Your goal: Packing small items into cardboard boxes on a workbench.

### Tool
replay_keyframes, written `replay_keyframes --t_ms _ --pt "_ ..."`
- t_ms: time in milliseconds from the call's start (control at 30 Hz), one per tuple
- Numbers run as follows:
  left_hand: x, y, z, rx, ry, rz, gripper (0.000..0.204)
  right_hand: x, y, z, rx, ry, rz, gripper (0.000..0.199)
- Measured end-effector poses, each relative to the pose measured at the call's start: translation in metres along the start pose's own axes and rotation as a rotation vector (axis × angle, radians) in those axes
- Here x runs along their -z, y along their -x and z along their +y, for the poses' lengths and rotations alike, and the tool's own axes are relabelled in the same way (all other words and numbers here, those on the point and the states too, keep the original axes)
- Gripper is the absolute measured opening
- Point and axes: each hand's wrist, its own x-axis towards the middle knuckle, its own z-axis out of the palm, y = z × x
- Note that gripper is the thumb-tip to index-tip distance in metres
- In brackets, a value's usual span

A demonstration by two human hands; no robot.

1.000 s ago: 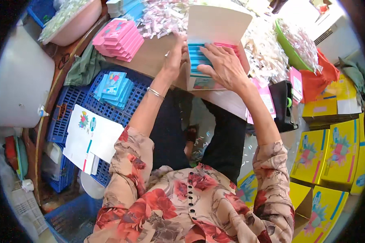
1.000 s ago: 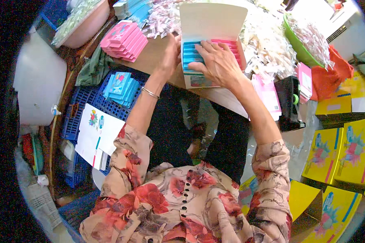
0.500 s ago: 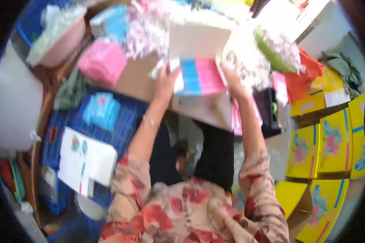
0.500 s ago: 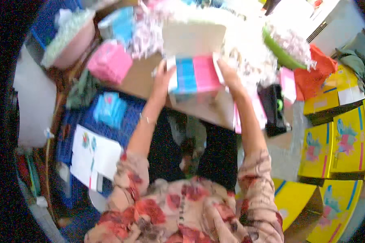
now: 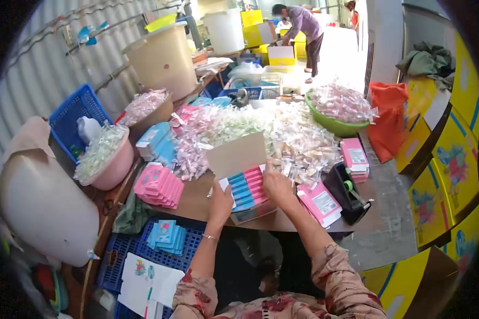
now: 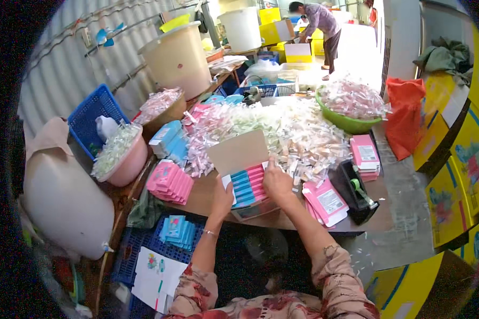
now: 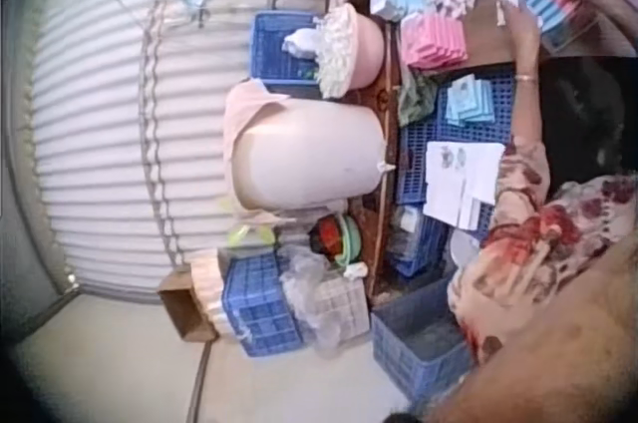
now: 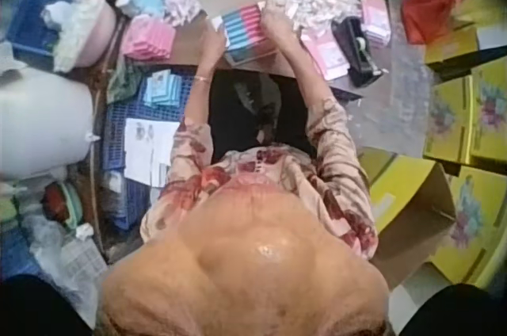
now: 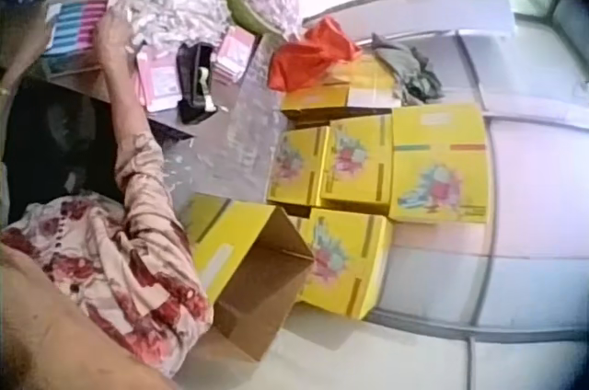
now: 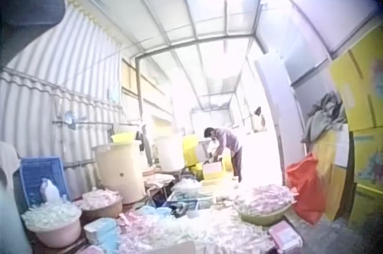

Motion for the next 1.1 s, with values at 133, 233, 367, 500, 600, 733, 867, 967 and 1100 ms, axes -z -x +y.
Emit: replay_keyframes --t_ms 133,233,367,500,600,733,867,967,1100 --pt "0.007 -0.001 -0.022 -0.018 0.257 0.005 0.052 -0.016 -0.015 0.0 0.006 -0.141 -0.166 0.066" --pt "-0.012 -0.004 -0.015 0.027 0.704 0.079 0.067 -0.061 -0.042 0.055 0.187 -0.351 0.079 0.074" --pt "0.009 -0.006 -0.03 -0.03 0.739 0.06 0.06 -0.031 -0.026 0.024 0.33 -0.721 0.226 0.056" --pt "0.021 -0.018 -0.039 -0.111 0.687 -0.03 0.017 -0.01 -0.026 0.034 0.569 -0.741 0.034 0.028" --pt "0.042 -0.022 -0.025 -0.39 0.19 -0.197 0.022 -0.002 -0.032 0.046 0.75 -0.549 -0.012 0.039" --pt "0.085 -0.033 0.014 -0.508 -0.342 -0.611 0.042 0.026 -0.034 0.056 0.753 -0.557 -0.396 0.047" --pt "0.097 -0.033 0.037 -0.44 -0.276 -0.884 0.058 0.032 -0.052 0.07 0.823 -0.56 -0.683 0.044" --pt "0.081 -0.011 0.034 -0.41 -0.418 -0.826 0.07 -0.005 -0.033 0.055 0.812 -0.401 -0.468 0.058" --pt "0.059 0.031 0.03 -0.465 -0.446 -0.474 0.07 0.024 0.034 0.028 0.704 -0.143 -0.061 0.064"
